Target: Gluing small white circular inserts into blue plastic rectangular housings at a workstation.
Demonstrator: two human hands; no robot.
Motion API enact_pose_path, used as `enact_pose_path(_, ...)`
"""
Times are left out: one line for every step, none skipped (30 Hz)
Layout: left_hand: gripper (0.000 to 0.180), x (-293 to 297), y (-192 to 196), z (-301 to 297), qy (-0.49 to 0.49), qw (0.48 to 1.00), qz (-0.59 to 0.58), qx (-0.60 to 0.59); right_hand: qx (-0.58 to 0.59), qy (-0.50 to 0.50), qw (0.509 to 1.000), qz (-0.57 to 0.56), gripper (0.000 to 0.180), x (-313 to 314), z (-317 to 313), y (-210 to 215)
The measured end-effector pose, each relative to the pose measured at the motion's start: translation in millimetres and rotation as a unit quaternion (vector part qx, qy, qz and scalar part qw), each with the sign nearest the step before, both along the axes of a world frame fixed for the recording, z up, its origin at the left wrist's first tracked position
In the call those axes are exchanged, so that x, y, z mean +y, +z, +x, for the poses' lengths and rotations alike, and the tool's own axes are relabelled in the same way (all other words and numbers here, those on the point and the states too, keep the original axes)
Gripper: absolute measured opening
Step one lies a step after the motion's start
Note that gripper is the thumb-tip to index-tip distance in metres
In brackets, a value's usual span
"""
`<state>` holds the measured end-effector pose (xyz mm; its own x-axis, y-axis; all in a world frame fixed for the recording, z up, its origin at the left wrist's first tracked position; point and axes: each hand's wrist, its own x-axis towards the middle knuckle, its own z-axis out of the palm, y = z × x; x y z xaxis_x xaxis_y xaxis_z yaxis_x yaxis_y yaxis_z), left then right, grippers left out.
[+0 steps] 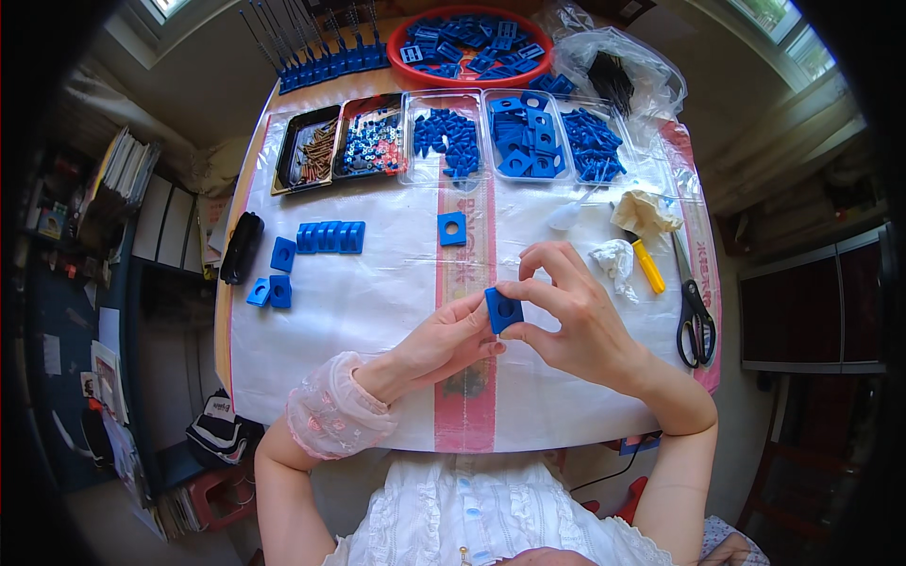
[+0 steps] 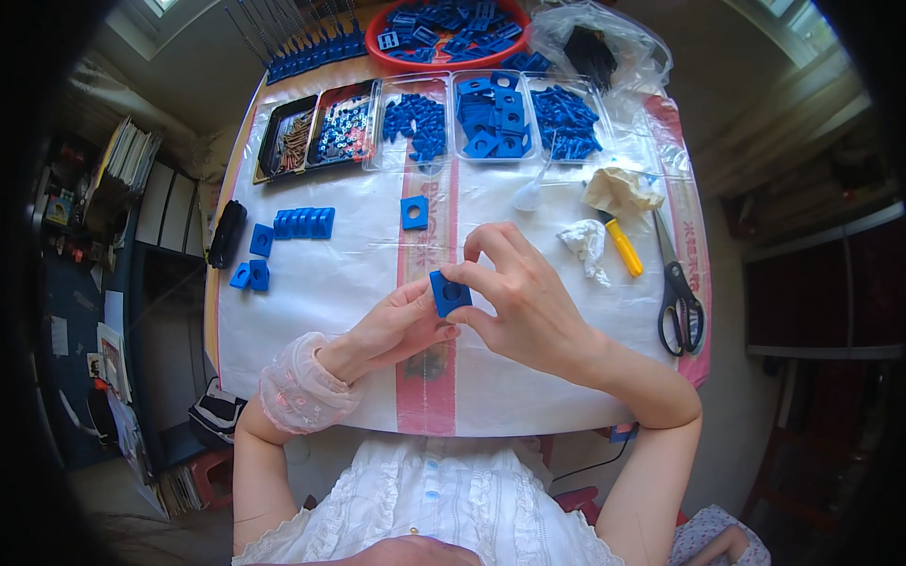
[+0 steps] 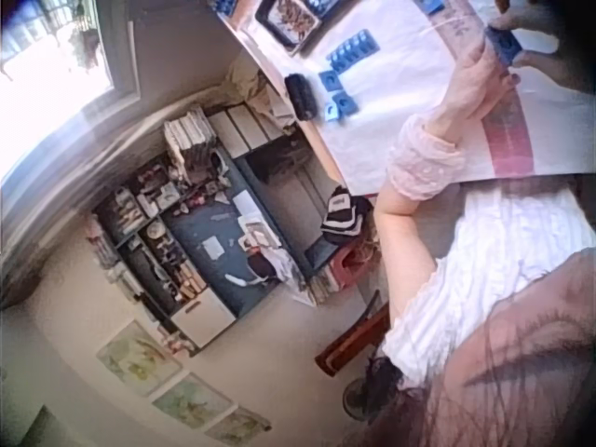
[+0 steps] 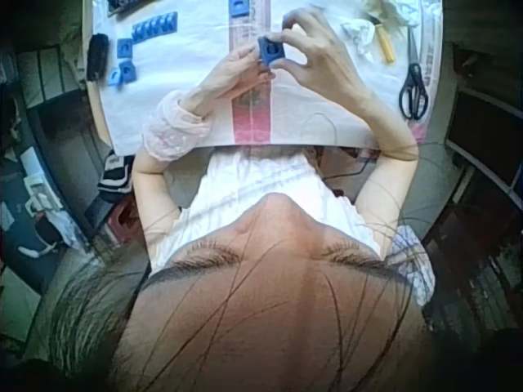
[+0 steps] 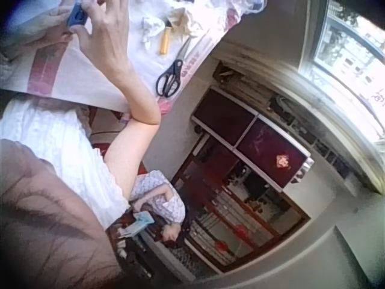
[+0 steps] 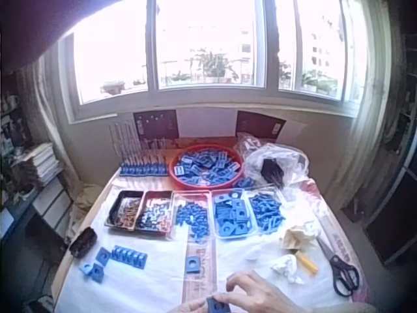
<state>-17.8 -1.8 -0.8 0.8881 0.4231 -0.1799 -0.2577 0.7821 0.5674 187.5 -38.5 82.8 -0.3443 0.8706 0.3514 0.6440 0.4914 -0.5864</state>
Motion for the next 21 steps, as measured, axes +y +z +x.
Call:
enact_pose_path(0.039, 0.0, 0.4, 0.2, 0.001, 1.0, 0.001, 0.002, -0.001, -0.001, 1.0, -0.001, 0.039, -0.2, 0.0, 0.1)
enact_pose_path(0.039, -0.1, 1.1, 0.3, 0.003, 1.0, 0.002, 0.004, -0.001, -0.001, 1.0, 0.0, 0.039, -0.1, -0.1, 0.2)
enact_pose_path(0.04, -0.3, 1.6, 0.5, 0.004, 1.0, 0.003, 0.007, -0.001, 0.0, 1.0, 0.001, 0.039, 0.1, -0.2, 0.3)
enact_pose_path(0.038, -0.2, 1.9, 0.6, 0.006, 1.0, 0.0, 0.006, 0.0, 0.0, 1.0, 0.002, 0.039, 0.2, -0.1, 0.4)
enact_pose_path(0.036, -0.1, 2.3, 0.7, 0.007, 1.0, -0.004, 0.006, -0.001, 0.0, 1.0, 0.001, 0.039, 0.2, 0.2, 0.5)
enact_pose_path(0.034, 0.0, 2.5, 0.8, 0.008, 1.0, -0.007, 0.005, -0.001, 0.0, 1.0, 0.001, 0.039, 0.1, 0.5, 0.6)
enact_pose_path(0.036, -0.2, 2.4, 0.6, 0.007, 1.0, -0.004, 0.009, -0.002, 0.0, 1.0, -0.001, 0.039, 0.0, 0.6, 0.6)
enact_pose_path(0.038, -0.4, 2.0, 0.3, 0.006, 1.0, -0.001, 0.012, -0.002, 0.001, 1.0, 0.0, 0.039, 0.1, 0.6, 0.3)
enact_pose_path(0.039, -0.6, 1.5, 0.1, 0.005, 1.0, 0.002, 0.015, -0.001, 0.002, 1.0, 0.001, 0.039, 0.5, 0.6, 0.0)
enact_pose_path(0.039, -0.6, 0.7, 0.2, 0.006, 1.0, 0.002, 0.016, -0.001, 0.002, 1.0, 0.002, 0.039, 0.9, 0.7, -0.3)
enact_pose_path(0.039, -0.7, -0.4, 0.2, 0.006, 1.0, 0.002, 0.018, 0.0, 0.002, 1.0, 0.001, 0.039, 1.0, 0.7, -0.5)
enact_pose_path(0.039, -0.8, -0.8, 0.3, 0.007, 1.0, 0.003, 0.02, 0.001, 0.002, 1.0, 0.0, 0.039, 1.2, 0.6, -0.7)
enact_pose_path(0.039, -0.9, -0.6, 0.4, 0.007, 1.0, 0.002, 0.022, 0.002, 0.001, 1.0, -0.001, 0.039, 1.1, 0.6, -0.9)
enact_pose_path(0.04, -0.9, -0.2, 0.5, 0.008, 1.0, 0.002, 0.024, 0.004, 0.001, 1.0, -0.003, 0.039, 1.1, 0.7, -0.9)
enact_pose_path(0.04, -0.9, 0.2, 0.6, 0.008, 1.0, 0.002, 0.026, 0.007, 0.0, 1.0, -0.005, 0.039, 1.1, 0.8, -0.9)
enact_pose_path(0.04, -0.9, 1.0, 0.9, 0.007, 1.0, 0.003, 0.022, 0.009, -0.001, 1.0, -0.007, 0.039, 1.0, 0.9, -0.9)
enact_pose_path(0.04, -0.8, 1.9, 1.2, 0.006, 1.0, 0.004, 0.018, 0.011, 0.001, 1.0, -0.009, 0.039, 1.0, 1.1, -0.7)
enact_pose_path(0.04, -0.7, 2.4, 1.4, 0.006, 1.0, 0.005, 0.014, 0.013, 0.002, 1.0, -0.011, 0.039, 1.1, 1.3, -0.4)
enact_pose_path(0.04, -0.6, 2.0, 1.3, 0.004, 1.0, 0.006, 0.012, 0.015, 0.003, 1.0, -0.014, 0.039, 1.1, 1.6, -0.5)
enact_pose_path(0.04, -0.5, 1.5, 1.0, 0.003, 1.0, 0.007, 0.011, 0.015, 0.003, 1.0, -0.013, 0.04, 1.2, 1.7, -0.9)
enact_pose_path(0.04, -0.3, 1.1, 0.9, 0.002, 1.0, 0.008, 0.009, 0.015, 0.003, 1.0, -0.012, 0.04, 1.5, 1.9, -1.4)
